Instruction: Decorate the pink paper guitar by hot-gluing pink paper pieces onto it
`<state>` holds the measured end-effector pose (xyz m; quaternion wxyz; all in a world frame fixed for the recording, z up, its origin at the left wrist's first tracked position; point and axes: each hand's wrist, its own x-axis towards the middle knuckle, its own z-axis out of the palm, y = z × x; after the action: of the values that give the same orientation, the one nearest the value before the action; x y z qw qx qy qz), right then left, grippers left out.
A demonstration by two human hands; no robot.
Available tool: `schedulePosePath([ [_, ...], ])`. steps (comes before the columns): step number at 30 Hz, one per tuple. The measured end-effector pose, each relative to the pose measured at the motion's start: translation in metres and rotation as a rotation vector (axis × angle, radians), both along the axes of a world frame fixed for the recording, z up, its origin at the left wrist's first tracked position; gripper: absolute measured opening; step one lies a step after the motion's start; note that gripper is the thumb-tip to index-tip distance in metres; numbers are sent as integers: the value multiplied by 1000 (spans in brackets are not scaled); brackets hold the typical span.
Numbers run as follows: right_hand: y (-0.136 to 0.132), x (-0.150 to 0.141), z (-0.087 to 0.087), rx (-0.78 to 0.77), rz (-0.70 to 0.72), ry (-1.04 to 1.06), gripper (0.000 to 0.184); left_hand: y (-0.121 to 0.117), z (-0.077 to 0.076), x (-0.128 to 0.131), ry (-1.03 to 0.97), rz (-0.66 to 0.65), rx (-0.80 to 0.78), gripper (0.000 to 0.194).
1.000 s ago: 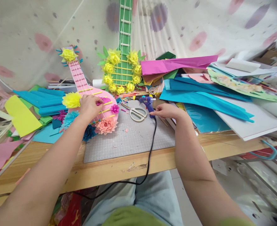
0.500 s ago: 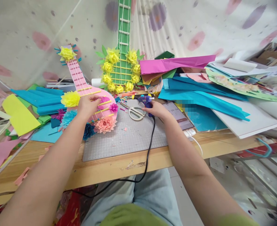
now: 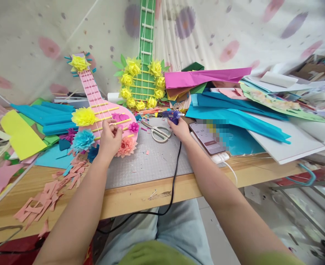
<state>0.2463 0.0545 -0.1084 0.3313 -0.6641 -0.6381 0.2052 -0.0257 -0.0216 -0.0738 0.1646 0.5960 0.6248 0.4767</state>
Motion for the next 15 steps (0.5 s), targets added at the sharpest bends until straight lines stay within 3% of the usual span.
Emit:
schedulePosePath([
  [2, -6, -6, 8, 36, -15, 273, 40, -6, -1, -2, 60, -9, 6, 37],
  [5, -24, -20, 23, 45, 261, 569, 39, -11, 2, -3, 132, -19, -9, 43],
  [7, -37, -30, 30, -41, 462, 597, 43, -14, 4, -1, 177, -24, -30, 45],
  [9, -48, -40, 33, -124, 569, 568, 44, -15, 5, 1, 215, -35, -36, 47],
  [15, -54, -51, 29, -188, 556, 446, 45, -16, 3, 5, 244, -59, -41, 48],
])
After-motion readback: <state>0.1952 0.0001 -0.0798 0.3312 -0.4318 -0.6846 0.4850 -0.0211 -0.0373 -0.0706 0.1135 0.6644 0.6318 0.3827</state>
